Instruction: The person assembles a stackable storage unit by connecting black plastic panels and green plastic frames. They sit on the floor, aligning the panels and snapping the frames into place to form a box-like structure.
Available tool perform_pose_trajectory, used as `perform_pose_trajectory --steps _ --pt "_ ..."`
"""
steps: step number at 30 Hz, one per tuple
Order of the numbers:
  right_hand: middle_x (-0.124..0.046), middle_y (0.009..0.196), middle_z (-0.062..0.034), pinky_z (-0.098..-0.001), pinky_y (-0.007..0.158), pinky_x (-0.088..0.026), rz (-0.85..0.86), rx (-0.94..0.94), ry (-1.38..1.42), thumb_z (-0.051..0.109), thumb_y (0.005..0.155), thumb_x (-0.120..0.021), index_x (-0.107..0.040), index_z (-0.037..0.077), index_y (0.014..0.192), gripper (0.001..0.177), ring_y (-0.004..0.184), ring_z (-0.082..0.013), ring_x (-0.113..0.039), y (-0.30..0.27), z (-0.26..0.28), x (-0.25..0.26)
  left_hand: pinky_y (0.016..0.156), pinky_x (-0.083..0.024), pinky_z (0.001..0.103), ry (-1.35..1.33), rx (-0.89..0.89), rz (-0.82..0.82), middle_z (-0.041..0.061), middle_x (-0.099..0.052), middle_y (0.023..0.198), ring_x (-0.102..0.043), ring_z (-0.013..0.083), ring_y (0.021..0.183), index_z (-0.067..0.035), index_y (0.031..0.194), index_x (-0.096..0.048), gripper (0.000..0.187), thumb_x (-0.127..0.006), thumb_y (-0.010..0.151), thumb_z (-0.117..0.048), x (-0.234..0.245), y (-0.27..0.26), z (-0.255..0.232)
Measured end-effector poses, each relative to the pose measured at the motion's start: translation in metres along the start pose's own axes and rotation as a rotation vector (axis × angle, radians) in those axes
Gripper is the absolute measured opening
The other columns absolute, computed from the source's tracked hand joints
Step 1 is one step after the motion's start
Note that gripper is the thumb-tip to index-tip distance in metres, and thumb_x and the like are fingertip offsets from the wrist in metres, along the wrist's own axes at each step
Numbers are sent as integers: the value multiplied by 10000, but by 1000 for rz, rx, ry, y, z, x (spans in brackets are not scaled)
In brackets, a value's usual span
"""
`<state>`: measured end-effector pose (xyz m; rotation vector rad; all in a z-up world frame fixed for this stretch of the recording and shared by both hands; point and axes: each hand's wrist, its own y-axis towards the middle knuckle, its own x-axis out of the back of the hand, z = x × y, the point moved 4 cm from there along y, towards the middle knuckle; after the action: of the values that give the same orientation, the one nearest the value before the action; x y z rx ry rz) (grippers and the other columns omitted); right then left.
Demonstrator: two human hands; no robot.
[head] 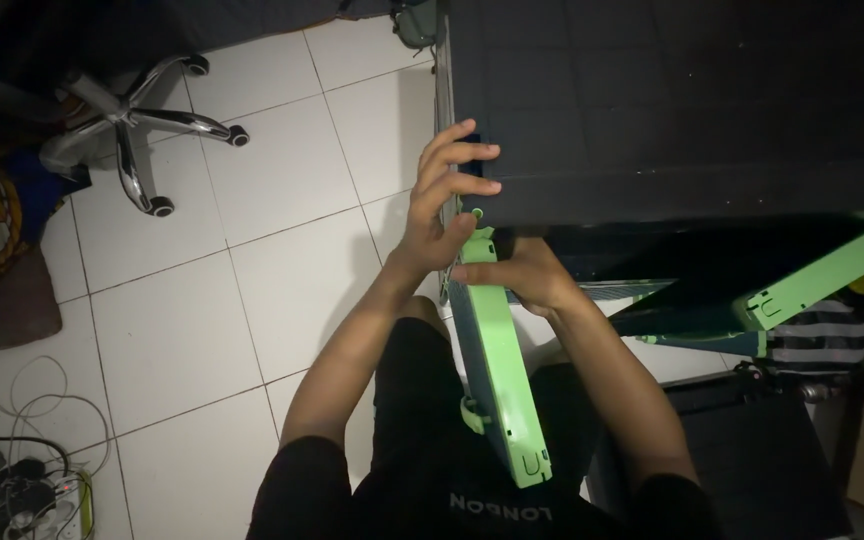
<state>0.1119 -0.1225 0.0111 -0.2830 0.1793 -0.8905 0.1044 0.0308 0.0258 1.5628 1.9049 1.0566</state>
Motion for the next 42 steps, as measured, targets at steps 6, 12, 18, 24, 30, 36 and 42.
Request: perform_pose_trajectory --steps 6,12,18,24,30,36,42 --pt "-637 1137 -200 -425 910 -595 48 89 116 179 706 -863 -507 -74 1324 757 1068 -305 -686 -2 -11 9 1242 -315 560 35 -27 -71 96 -663 1309 -430 362 1494 -136 1014 -701 366 -514 1031 -450 -6 0 7" --pt "-445 1601 -193 -473 1230 -361 85 296 192 316 945 -712 -388 9 1557 756 1511 -339 -423 -69 -42 23 1240 -339 562 45 -28 -73 89 -678 1315 -465 327 1496 -148 992 -714 462 -477 1039 -542 0 -1 19" --pt "-592 1502 -232 -499 1231 -462 -169 540 -134 183 992 -708 -584 8 1406 466 1421 -394 -579 -159 -72 41 1304 -247 537 -33 46 -21 115 -581 1531 -349 297 1556 -115 1110 -750 424 -549 1057 -484 36 8 48" --pt "-576 1422 -170 -398 1134 -448 -977 739 -423 130 1025 -758 -621 79 1293 306 1306 -309 -555 -206 -73 78 1261 -378 528 347 256 -80 141 -495 1592 -433 324 1537 -80 1253 -694 219 -631 1104 -227 78 45 7" --pt "-116 1642 -279 -710 1264 -96 -1163 686 -880 415 774 -945 -408 103 1512 964 1577 -460 -110 -128 -34 80 1136 -494 410 466 462 -289 187 -591 1383 -595 285 1318 47 1322 -585 378 -536 973 -91 35 -21 -161" --pt "-111 1713 -236 -637 1294 -159 -1293 825 -902 395 862 -920 -442 195 1459 790 1637 -448 -116 -82 -27 82 1143 -471 463 116 39 174 84 -621 1210 -608 297 1254 -129 1001 -652 133 -720 902 -72 -68 -71 -180" --pt "-120 1701 -308 -687 1314 -99 -1145 840 -799 171 798 -777 -337 189 1463 797 1617 -498 -146 -155 -60 98 1074 -485 420 -82 434 191 181 -634 1274 -616 334 1251 5 1069 -667 204 -696 868 25 -124 -81 -111"
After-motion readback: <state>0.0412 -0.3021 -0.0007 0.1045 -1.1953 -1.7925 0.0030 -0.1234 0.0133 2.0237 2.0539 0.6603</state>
